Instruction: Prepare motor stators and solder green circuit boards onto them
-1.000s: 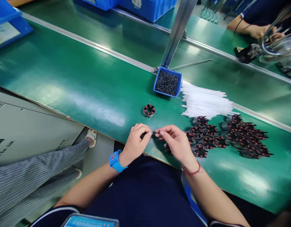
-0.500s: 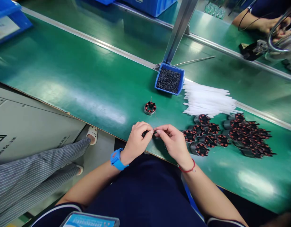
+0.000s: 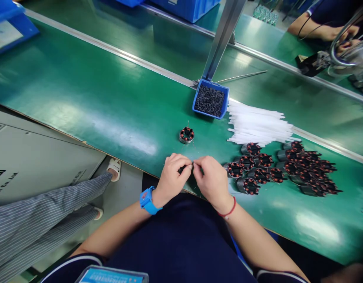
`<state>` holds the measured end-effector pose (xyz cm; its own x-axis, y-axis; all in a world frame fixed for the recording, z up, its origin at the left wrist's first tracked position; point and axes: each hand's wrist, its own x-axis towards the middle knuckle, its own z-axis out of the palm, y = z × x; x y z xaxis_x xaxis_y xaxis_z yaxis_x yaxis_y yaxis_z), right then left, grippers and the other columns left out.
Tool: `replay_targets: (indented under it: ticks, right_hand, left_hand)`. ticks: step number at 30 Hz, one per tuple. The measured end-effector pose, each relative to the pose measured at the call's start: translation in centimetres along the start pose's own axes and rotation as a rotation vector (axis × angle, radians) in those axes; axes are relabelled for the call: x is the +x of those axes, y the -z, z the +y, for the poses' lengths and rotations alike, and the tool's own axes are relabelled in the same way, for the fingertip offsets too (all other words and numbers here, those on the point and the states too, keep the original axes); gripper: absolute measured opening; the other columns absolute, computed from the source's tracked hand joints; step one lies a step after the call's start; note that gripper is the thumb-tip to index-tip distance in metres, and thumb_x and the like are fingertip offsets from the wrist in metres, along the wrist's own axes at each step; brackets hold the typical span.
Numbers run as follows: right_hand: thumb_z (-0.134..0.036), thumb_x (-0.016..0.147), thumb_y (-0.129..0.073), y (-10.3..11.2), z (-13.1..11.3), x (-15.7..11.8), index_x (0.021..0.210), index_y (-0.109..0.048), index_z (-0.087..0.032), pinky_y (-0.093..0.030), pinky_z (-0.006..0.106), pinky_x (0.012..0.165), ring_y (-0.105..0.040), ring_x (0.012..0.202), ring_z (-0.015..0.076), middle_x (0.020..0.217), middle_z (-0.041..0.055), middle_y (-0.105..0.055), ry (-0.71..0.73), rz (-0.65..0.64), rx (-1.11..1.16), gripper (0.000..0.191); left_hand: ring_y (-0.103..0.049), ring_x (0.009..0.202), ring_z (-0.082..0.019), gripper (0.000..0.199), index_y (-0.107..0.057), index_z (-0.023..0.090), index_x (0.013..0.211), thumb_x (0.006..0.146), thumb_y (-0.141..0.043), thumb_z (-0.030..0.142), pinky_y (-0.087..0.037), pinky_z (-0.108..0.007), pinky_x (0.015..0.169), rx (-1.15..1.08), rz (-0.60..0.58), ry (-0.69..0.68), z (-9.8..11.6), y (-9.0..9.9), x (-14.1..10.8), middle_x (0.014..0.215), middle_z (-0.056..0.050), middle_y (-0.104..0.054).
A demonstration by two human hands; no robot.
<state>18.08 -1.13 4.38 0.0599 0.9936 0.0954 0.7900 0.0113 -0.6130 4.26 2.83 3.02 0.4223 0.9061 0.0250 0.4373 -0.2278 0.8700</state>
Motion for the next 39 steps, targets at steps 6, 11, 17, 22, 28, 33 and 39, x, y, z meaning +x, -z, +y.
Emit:
replay_targets:
  ticks: [6,11,17,22,28,33,39]
  right_hand:
    - [-0.028,0.091,-0.051,1.0,0.4,0.1,0.109,-0.061,-0.02,-0.049,0.03,0.072,-0.062,0.08,0.0165,0.096,0.0057,-0.068,-0.134,-0.149,0.317,0.022]
    - [-0.039,0.09,-0.052,2.4,1.0,1.1,0.094,-0.07,-0.022,-0.045,0.026,0.061,-0.058,0.069,0.0134,0.085,0.0019,-0.067,-0.295,-0.365,0.56,0.025]
    - [-0.038,0.078,-0.065,2.6,0.7,2.2,0.077,-0.065,-0.018,-0.038,0.022,0.053,-0.049,0.057,0.0097,0.065,-0.0033,-0.059,-0.414,-0.412,0.784,0.019]
    - [-0.034,0.077,-0.065,3.0,0.8,2.5,0.073,-0.062,-0.019,-0.036,0.022,0.051,-0.044,0.05,0.0084,0.057,-0.0058,-0.054,-0.453,-0.515,0.761,0.016]
    - [-0.023,0.086,-0.053,1.8,1.1,1.1,0.081,-0.061,-0.02,-0.044,0.028,0.066,-0.055,0.068,0.0143,0.074,0.0004,-0.062,-0.199,-0.279,0.339,0.01]
    - [-0.019,0.092,-0.046,1.0,1.1,-0.1,0.089,-0.065,-0.017,-0.044,0.032,0.07,-0.056,0.077,0.02,0.081,0.0081,-0.064,0.263,-0.181,-0.126,0.019]
    - [-0.014,0.091,-0.046,2.1,1.4,-0.4,0.101,-0.066,-0.015,-0.047,0.034,0.072,-0.056,0.082,0.0204,0.091,0.0094,-0.067,0.399,-0.243,-0.069,0.022]
  left_hand:
    - [-0.053,0.084,-0.017,0.013,-0.058,0.018,0.079,0.089,-0.051,0.016,-0.042,-0.034,0.081,-0.045,0.028,-0.03,-0.1,0.1,-0.4,0.083,-0.002,-0.062]
    - [-0.055,0.085,-0.017,0.012,-0.056,0.019,0.079,0.089,-0.049,0.016,-0.044,-0.034,0.081,-0.059,0.032,-0.046,-0.3,0.0,-0.6,0.084,-0.003,-0.061]
    - [-0.055,0.086,-0.017,0.006,-0.049,0.019,0.082,0.085,-0.053,0.015,-0.046,-0.034,0.08,-0.13,0.055,-0.015,-0.5,-0.4,-0.8,0.087,-0.004,-0.058]
    - [-0.055,0.09,-0.017,0.013,-0.045,0.02,0.093,0.084,-0.053,0.015,-0.047,-0.032,0.081,-0.198,0.044,-0.026,-1.0,-0.4,-1.1,0.094,-0.005,-0.054]
    - [-0.044,0.116,-0.03,0.056,-0.041,0.016,0.123,0.076,-0.068,0.03,-0.039,-0.048,0.098,0.13,-0.108,-0.149,-1.7,0.7,-2.1,0.126,-0.016,-0.047]
    - [-0.052,0.102,-0.025,0.038,-0.05,0.017,0.114,0.079,-0.065,0.022,-0.045,-0.042,0.09,0.123,-0.104,-0.098,-1.8,1.1,-2.1,0.109,-0.009,-0.059]
    - [-0.055,0.102,-0.022,0.042,-0.056,0.018,0.114,0.076,-0.071,0.023,-0.046,-0.037,0.09,0.008,-0.161,-0.022,-0.9,2.1,-1.4,0.107,-0.006,-0.06]
